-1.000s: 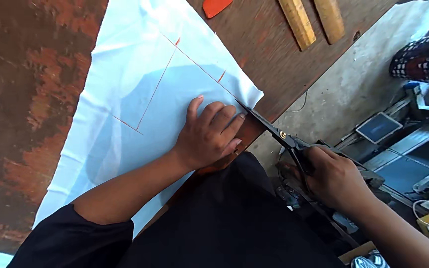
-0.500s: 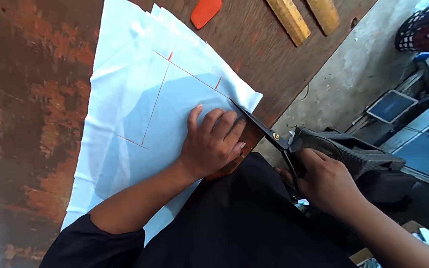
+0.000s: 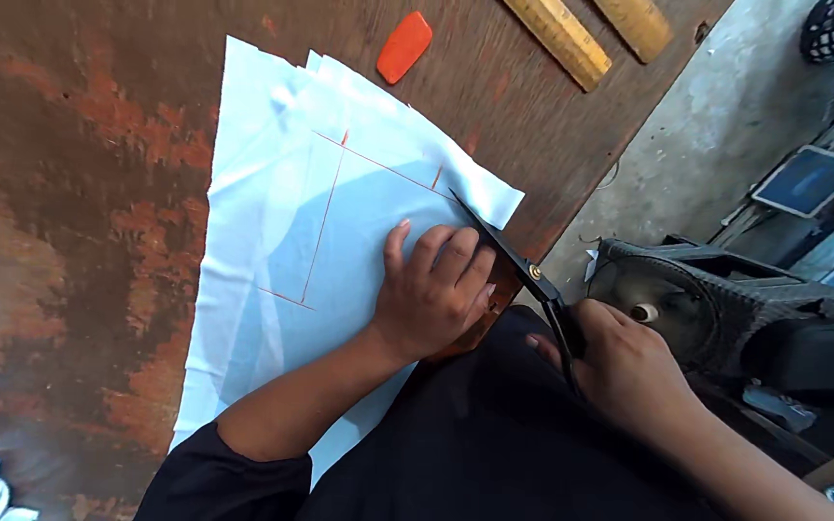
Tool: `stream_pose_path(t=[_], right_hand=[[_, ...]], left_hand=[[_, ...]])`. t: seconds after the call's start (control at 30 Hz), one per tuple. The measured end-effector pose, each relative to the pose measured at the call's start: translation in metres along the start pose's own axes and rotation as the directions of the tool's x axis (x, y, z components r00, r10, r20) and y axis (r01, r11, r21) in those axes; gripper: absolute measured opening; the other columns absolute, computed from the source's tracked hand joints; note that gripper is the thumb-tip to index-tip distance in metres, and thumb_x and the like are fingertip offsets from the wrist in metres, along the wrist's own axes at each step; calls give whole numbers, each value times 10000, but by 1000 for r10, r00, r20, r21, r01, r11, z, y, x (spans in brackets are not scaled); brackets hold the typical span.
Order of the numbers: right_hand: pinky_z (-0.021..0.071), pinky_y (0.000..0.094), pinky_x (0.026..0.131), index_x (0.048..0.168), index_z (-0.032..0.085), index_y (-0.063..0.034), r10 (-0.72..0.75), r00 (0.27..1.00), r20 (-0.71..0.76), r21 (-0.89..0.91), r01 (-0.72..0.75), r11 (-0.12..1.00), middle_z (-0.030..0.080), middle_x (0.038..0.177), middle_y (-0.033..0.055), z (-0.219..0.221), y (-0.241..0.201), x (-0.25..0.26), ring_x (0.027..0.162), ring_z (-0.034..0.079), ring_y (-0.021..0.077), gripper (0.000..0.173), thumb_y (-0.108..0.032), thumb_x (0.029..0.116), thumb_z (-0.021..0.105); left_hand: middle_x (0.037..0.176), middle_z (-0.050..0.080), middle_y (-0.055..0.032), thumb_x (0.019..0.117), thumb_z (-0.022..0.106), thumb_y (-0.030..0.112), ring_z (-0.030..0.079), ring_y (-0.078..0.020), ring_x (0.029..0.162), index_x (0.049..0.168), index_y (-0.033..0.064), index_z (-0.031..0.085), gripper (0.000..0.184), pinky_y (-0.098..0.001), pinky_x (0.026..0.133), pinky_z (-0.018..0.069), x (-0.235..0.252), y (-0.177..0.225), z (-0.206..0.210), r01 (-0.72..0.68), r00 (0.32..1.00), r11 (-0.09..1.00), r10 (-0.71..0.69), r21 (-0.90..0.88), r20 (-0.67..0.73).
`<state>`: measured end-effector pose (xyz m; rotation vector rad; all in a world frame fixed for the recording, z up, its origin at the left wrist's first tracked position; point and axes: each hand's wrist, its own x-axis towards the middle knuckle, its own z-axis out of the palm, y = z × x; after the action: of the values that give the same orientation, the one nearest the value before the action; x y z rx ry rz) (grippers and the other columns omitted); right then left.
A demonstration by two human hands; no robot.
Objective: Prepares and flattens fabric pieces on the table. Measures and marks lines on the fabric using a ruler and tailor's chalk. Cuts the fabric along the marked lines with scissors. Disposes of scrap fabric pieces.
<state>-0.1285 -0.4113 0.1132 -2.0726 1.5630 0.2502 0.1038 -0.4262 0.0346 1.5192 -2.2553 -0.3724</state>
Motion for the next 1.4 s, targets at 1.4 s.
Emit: stream_pose_path(t=[1.4], right_hand=[[536,524,598,1039,668,-63,-53,941,335,-13,60,998,637,880,88,-82,75,53,742,643,276,747,-762,784,603]], left_hand=[[1043,719,-64,969,607,241,635,-273,1174,922,129,761,196,-596,1147,343,4,-5,-25,65,995,942,-85,-329,-47]])
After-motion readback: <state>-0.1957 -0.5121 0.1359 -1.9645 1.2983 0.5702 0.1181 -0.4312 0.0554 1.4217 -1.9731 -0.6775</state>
